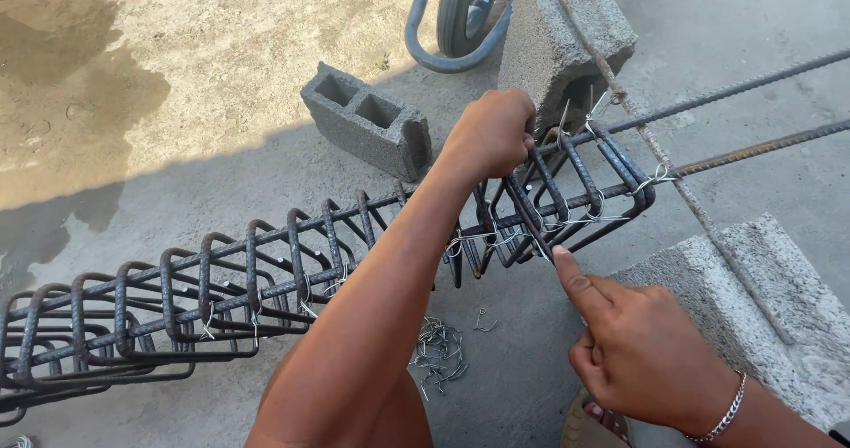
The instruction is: Tying steel rebars together using wire ties and a manual twisting tool to create a reinforcement cage.
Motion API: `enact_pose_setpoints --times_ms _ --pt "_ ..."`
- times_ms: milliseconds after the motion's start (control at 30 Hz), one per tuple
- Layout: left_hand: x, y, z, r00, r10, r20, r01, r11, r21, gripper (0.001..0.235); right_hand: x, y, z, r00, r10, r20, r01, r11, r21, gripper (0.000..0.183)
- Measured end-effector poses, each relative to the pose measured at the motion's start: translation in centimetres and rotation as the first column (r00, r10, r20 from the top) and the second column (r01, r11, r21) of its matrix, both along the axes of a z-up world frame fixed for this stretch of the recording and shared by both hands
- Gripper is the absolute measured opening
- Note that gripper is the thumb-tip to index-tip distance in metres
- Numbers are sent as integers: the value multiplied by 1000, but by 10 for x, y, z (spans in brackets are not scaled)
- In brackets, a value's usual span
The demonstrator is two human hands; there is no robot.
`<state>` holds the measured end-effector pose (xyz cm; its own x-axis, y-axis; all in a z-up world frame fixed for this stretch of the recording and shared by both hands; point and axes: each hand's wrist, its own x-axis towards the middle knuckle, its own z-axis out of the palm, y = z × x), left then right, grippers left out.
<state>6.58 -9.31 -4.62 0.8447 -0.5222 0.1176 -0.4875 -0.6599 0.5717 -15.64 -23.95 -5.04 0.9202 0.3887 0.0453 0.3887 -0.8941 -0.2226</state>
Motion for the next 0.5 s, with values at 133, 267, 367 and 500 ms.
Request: enact_pose_setpoints --times_ms 133,267,367,500 --pt "-1 -2 0 999 -29 23 27 997 69 2 2 5 6 1000 10 -7 -10 996 -89 93" --pt "1 2 -2 1000 4 2 -4 1000 -1 6 5 5 17 999 -48 -20 44 988 -150 84" --pt "-7 9 11 992 106 -67 -110 993 -48 20 2 10 27 992 -128 15 129 974 -185 73" --pt "-19 32 30 963 215 -163 -243 954 -175 31 -3 15 32 960 -179 216 195 979 -54 64"
